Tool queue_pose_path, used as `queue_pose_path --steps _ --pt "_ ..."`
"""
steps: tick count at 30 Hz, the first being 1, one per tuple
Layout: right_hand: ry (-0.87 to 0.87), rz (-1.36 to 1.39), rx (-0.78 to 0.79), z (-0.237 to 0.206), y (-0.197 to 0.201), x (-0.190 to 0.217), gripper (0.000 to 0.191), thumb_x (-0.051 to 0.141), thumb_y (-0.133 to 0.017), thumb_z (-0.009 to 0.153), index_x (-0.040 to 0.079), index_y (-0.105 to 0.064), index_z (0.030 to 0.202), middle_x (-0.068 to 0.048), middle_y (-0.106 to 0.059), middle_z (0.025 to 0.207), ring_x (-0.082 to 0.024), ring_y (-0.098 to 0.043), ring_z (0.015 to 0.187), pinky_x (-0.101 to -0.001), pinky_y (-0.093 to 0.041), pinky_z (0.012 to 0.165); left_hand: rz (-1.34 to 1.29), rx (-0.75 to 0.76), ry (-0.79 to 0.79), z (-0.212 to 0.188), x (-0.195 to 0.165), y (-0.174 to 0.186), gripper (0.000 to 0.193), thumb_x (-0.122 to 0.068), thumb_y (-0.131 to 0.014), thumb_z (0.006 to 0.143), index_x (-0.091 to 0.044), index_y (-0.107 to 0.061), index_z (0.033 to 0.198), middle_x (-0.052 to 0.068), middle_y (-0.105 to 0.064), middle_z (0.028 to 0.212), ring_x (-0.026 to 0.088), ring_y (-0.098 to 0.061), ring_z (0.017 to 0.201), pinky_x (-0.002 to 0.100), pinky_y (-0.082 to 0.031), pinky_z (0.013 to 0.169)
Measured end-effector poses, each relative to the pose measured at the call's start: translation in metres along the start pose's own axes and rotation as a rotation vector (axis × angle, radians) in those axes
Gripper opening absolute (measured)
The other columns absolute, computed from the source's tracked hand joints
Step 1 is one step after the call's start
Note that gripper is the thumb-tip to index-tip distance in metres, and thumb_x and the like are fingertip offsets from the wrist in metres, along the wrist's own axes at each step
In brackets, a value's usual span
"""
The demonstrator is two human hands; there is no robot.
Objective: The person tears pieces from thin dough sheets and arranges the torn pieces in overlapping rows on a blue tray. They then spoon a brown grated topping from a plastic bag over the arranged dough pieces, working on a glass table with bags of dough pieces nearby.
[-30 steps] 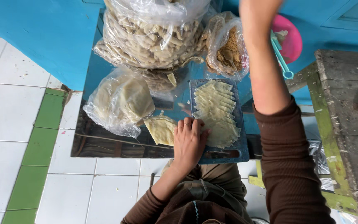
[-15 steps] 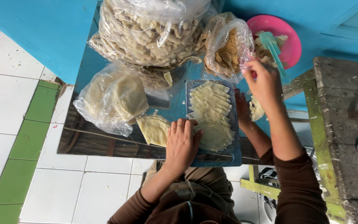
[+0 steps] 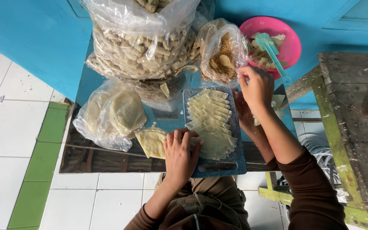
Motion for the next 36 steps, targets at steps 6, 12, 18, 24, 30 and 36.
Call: queue_pose_path --steps 6,12,18,24,30,36 --pt "-0.143 0.342 0.033 -0.003 -0.002 -0.008 0.014 0.019 -0.075 0.097 0.013 -0.079 0.109 -0.007 -0.077 0.089 -0.018 -0.07 0.074 -0.0311 -0.051 0.066 -0.015 0.007 -0.009 0.0 0.001 0.001 0.026 -0.028 -0.076 0.088 -0.015 -0.066 0.109 0.007 -0.06 0.113 0.032 -0.055 0.108 0.047 -0.04 0.095" --pt "-0.123 0.25 0.057 0.0 -0.012 -0.015 0.014 0.015 -0.076 0.096 0.008 -0.079 0.107 -0.011 -0.075 0.086 -0.018 -0.068 0.069 -0.0318 -0.049 0.062 -0.01 0.014 -0.007 0.0 0.003 0.0 0.024 -0.028 -0.075 0.09 -0.015 -0.067 0.109 0.007 -0.06 0.113 0.031 -0.055 0.109 0.046 -0.04 0.095" --pt "-0.027 0.136 -0.041 0.005 0.021 -0.014 0.012 0.012 -0.076 0.096 0.01 -0.08 0.107 -0.008 -0.069 0.09 -0.025 -0.065 0.083 -0.0374 -0.048 0.077 -0.008 0.007 0.0 0.0 0.001 0.0 0.024 -0.028 -0.074 0.09 -0.014 -0.067 0.108 0.008 -0.06 0.113 0.031 -0.055 0.109 0.046 -0.04 0.095" --pt "0.116 -0.114 -0.071 0.001 0.024 0.01 0.007 0.013 -0.078 0.095 0.014 -0.08 0.102 -0.007 -0.068 0.093 -0.027 -0.063 0.097 -0.0446 -0.041 0.089 0.006 0.025 0.025 -0.001 0.002 -0.002 0.024 -0.028 -0.074 0.091 -0.014 -0.067 0.108 0.008 -0.06 0.111 0.033 -0.054 0.109 0.047 -0.039 0.096" --pt "0.036 0.102 0.032 0.001 -0.001 -0.014 0.01 0.012 -0.079 0.094 0.009 -0.08 0.103 -0.01 -0.072 0.093 -0.03 -0.067 0.09 -0.0422 -0.05 0.081 -0.017 0.005 0.033 -0.001 0.001 -0.001 0.023 -0.027 -0.074 0.089 -0.014 -0.068 0.107 0.009 -0.059 0.111 0.033 -0.053 0.108 0.047 -0.039 0.093" --pt "-0.133 0.471 0.119 -0.003 -0.032 -0.046 0.016 0.008 -0.077 0.096 0.002 -0.079 0.11 -0.009 -0.077 0.095 -0.014 -0.072 0.08 -0.0318 -0.056 0.071 -0.029 -0.003 0.039 -0.004 0.005 -0.001 0.022 -0.027 -0.074 0.09 -0.014 -0.067 0.107 0.008 -0.059 0.109 0.032 -0.053 0.107 0.045 -0.04 0.092"
Point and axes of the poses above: each hand's wrist, its own z-axis towards the middle knuckle, its own y-axis out of the back of the hand, x = y × z, the point moved 9 cm from there along z, towards the middle knuckle
